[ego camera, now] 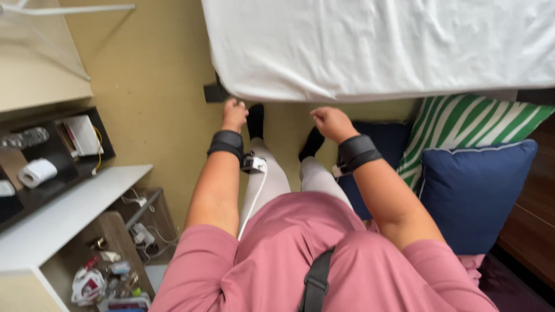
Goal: The person smooths and tucks a white fitted sheet onto a mattress. They pull the sheet taut across the surface and tuck the edges under the mattress at multiple points around the bed.
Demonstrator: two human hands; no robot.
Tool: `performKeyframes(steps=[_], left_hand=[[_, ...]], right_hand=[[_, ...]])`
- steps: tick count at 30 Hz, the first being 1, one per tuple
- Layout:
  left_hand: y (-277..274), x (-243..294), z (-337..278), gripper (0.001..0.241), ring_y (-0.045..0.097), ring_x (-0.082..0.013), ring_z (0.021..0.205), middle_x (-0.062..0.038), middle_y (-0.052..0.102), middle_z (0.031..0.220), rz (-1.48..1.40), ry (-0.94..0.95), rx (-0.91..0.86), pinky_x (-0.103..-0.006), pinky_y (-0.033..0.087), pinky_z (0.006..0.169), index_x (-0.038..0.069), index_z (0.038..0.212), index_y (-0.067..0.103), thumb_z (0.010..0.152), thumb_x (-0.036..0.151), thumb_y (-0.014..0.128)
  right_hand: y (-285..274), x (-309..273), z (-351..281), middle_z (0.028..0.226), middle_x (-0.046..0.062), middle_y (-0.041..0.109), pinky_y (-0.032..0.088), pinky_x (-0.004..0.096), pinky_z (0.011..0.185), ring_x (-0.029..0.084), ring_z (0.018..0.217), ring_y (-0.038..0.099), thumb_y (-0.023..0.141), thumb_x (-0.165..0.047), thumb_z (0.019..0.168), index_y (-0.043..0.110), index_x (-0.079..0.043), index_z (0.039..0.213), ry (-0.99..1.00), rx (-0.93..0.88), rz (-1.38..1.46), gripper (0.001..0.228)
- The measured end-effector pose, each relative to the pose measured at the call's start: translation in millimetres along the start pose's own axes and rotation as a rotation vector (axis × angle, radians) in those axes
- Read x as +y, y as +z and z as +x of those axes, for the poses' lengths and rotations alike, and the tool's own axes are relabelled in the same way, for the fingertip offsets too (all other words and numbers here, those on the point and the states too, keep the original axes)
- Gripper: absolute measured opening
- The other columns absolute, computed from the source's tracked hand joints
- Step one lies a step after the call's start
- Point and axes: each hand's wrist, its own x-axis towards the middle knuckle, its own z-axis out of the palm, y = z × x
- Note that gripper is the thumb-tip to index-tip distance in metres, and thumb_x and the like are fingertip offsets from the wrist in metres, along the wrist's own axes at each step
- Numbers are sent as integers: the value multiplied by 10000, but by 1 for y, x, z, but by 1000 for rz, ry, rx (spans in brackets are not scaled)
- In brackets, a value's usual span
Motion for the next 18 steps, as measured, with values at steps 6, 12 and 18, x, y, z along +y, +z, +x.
performKeyframes(steps=[6, 12, 18], left_hand=[[-4, 45, -24, 471, 714, -215, 966, -56, 713, 1188, -178, -90, -103, -421, 533, 769, 96, 1320, 589, 943, 368, 665], [-26, 73, -27, 489, 713, -220, 919, -84, 750, 1026, 2, -225, -196, -426, 550, 802, 2, 1124, 691, 911, 432, 780], [-31, 52, -11, 360, 704, -166, 701, -95, 775, 823, 106, 99, -198, -324, 554, 659, -79, 912, 762, 884, 278, 800]], right_hand=[[33, -38, 43, 1027, 174, 739, 549, 440, 820, 363, 931, 701, 617, -207, 936, 690, -75, 1241, 23, 129, 154, 341], [93, -27, 76, 976, 152, 758, 554, 404, 799, 331, 899, 730, 634, -288, 954, 743, -76, 1100, 222, -5, 230, 280], [150, 12, 96, 820, 168, 731, 546, 380, 748, 263, 751, 688, 542, -558, 1026, 734, 17, 940, 512, -119, 424, 612]])
